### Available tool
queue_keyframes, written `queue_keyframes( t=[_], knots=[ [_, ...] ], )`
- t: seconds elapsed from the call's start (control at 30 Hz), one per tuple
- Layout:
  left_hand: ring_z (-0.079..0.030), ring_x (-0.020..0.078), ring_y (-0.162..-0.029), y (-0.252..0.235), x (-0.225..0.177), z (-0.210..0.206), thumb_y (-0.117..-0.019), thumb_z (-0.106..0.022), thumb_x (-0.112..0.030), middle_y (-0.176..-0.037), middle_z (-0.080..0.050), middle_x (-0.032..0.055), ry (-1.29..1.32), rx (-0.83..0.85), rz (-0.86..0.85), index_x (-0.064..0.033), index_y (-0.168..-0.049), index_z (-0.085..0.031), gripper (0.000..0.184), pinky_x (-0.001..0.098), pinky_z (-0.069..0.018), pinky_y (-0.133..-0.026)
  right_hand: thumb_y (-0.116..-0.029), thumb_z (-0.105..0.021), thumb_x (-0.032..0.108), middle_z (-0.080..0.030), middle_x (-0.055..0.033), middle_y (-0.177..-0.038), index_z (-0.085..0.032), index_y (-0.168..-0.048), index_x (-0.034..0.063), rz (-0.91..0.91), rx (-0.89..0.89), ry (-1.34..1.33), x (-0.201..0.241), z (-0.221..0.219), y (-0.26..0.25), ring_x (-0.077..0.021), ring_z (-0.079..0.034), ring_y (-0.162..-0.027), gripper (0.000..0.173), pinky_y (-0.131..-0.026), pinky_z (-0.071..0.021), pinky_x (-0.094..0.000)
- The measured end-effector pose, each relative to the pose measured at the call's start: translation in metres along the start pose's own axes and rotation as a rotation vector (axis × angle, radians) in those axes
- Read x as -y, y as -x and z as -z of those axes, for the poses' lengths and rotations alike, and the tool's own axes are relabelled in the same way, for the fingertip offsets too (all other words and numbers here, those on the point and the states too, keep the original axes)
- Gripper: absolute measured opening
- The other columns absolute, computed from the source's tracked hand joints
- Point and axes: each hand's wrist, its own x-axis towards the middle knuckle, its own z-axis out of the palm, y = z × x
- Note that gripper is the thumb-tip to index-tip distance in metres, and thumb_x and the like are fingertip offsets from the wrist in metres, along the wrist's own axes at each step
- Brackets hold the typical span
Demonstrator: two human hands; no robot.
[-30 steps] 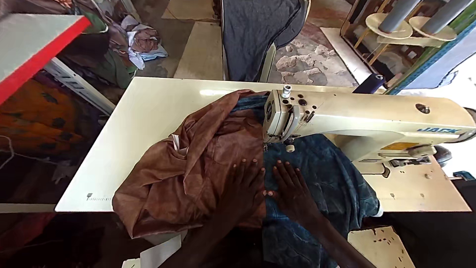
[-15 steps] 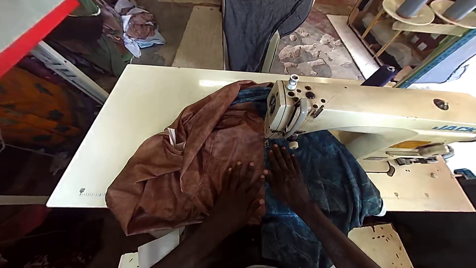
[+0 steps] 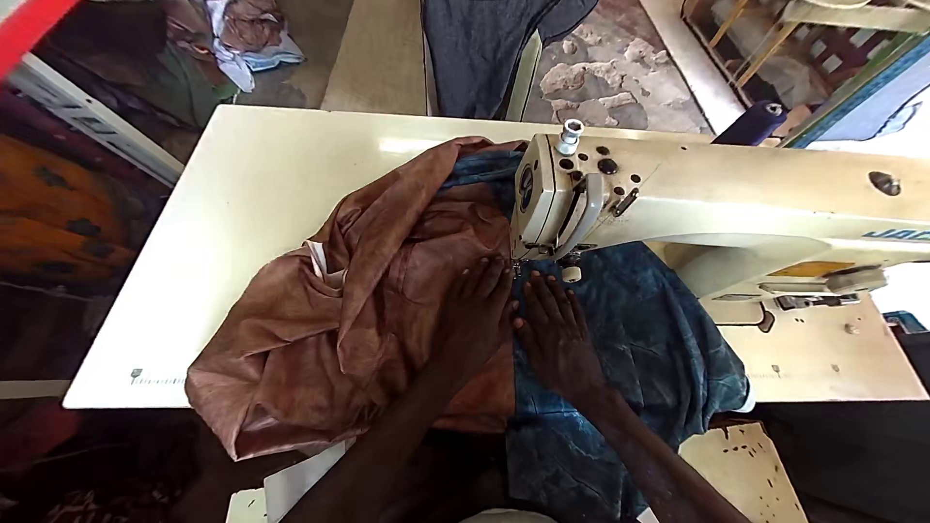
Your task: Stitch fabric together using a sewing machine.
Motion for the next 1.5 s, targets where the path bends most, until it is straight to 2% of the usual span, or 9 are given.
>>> queue_keyframes(
  t=[0.1,0.23,0.33,0.43,0.6,0.9,1.03,1.3,1.5],
  knots=[
    [-0.017,0.0261,-0.158,0.001,0.001,0.001,-0.1097,-0.035,-0.039,-0.17,-0.025,0.0034,-0.047,0.037,-0.007,-0.0126,-0.159,-0.039,0.056,0.0533,-0.0179,-0.126,-0.11,-0.027,0.041,-0.028,-0.0084,-0.169,-0.034,-0.16,0.0066,-0.01,-0.022,-0.041,-0.002,0.004,-0.012,-0.0291,-0.02,-0.158,0.061,-0.127,-0.0145,-0.0575],
    [-0.009,0.0242,-0.159,0.007,0.006,0.003,-0.1103,-0.025,-0.042,-0.172,-0.015,0.0,-0.05,0.081,-0.039,-0.0151,-0.162,-0.031,0.059,0.0534,-0.0127,-0.127,-0.1101,-0.024,0.049,-0.022,-0.005,-0.171,-0.029,-0.163,0.0124,-0.014,0.048,0.042,-0.012,-0.002,-0.013,-0.0276,-0.015,-0.159,0.065,-0.127,-0.0118,-0.0574],
    [-0.008,0.0228,-0.16,0.01,0.013,0.002,-0.1086,-0.025,-0.044,-0.173,-0.013,-0.0014,-0.058,0.073,-0.06,-0.0184,-0.163,-0.029,0.06,0.0535,-0.0122,-0.127,-0.1084,-0.023,0.056,-0.02,-0.0056,-0.172,-0.029,-0.163,0.0121,-0.016,0.074,0.106,-0.015,0.001,-0.009,-0.0288,-0.014,-0.159,0.07,-0.127,-0.0122,-0.0588],
    [-0.008,0.0224,-0.16,0.01,0.013,0.0,-0.1081,-0.024,-0.045,-0.173,-0.014,-0.0017,-0.079,0.07,-0.058,-0.0197,-0.164,-0.028,0.061,0.0529,-0.0112,-0.127,-0.1084,-0.023,0.054,-0.014,-0.0047,-0.173,-0.023,-0.165,0.0114,-0.005,0.08,0.107,-0.014,0.005,-0.006,-0.0278,-0.01,-0.16,0.071,-0.127,-0.0095,-0.06],
    [-0.004,0.0228,-0.16,0.009,0.013,0.002,-0.1081,-0.022,-0.049,-0.173,-0.01,-0.0023,-0.083,0.105,-0.048,-0.0199,-0.164,-0.025,0.063,0.0534,-0.0101,-0.127,-0.1076,-0.023,0.054,-0.019,-0.0057,-0.172,-0.026,-0.164,0.0134,-0.027,0.129,0.102,-0.015,0.006,-0.01,-0.0276,-0.012,-0.16,0.07,-0.127,-0.0101,-0.0604],
    [-0.006,0.022,-0.16,0.009,0.012,0.004,-0.1076,-0.024,-0.05,-0.173,-0.013,-0.0016,-0.08,0.1,-0.042,-0.0202,-0.165,-0.024,0.064,0.052,-0.0099,-0.128,-0.1074,-0.023,0.055,-0.016,-0.0049,-0.173,-0.025,-0.164,0.0128,-0.027,0.137,0.108,-0.015,0.008,-0.01,-0.0262,-0.011,-0.16,0.071,-0.127,-0.0098,-0.0606],
    [-0.004,0.0222,-0.16,0.007,0.015,0.0,-0.1069,-0.022,-0.052,-0.173,-0.011,-0.0013,-0.089,0.11,-0.041,-0.0207,-0.165,-0.022,0.066,0.0529,-0.0083,-0.128,-0.1074,-0.024,0.055,-0.017,-0.005,-0.173,-0.025,-0.164,0.0124,-0.019,0.133,0.109,-0.014,0.008,-0.011,-0.0259,-0.011,-0.16,0.071,-0.127,-0.0094,-0.0594],
    [-0.006,0.0236,-0.16,0.009,0.011,0.006,-0.1081,-0.025,-0.049,-0.173,-0.013,-0.0004,-0.065,0.11,-0.043,-0.0187,-0.164,-0.025,0.064,0.0532,-0.0102,-0.127,-0.1074,-0.024,0.055,-0.015,-0.004,-0.173,-0.024,-0.165,0.0122,-0.01,0.132,0.091,-0.016,0.009,-0.01,-0.0253,-0.011,-0.16,0.071,-0.127,-0.0091,-0.0592],
    [-0.009,0.0252,-0.159,-0.002,0.018,-0.004,-0.1071,-0.022,-0.053,-0.172,-0.018,0.0004,-0.082,0.068,-0.042,-0.0209,-0.163,-0.028,0.065,0.0538,-0.0111,-0.127,-0.1061,-0.022,0.059,-0.026,-0.0067,-0.17,-0.03,-0.163,0.0144,-0.029,0.124,0.109,-0.022,0.006,-0.022,-0.0287,-0.016,-0.159,0.073,-0.127,-0.0105,-0.0585]
  ],
)
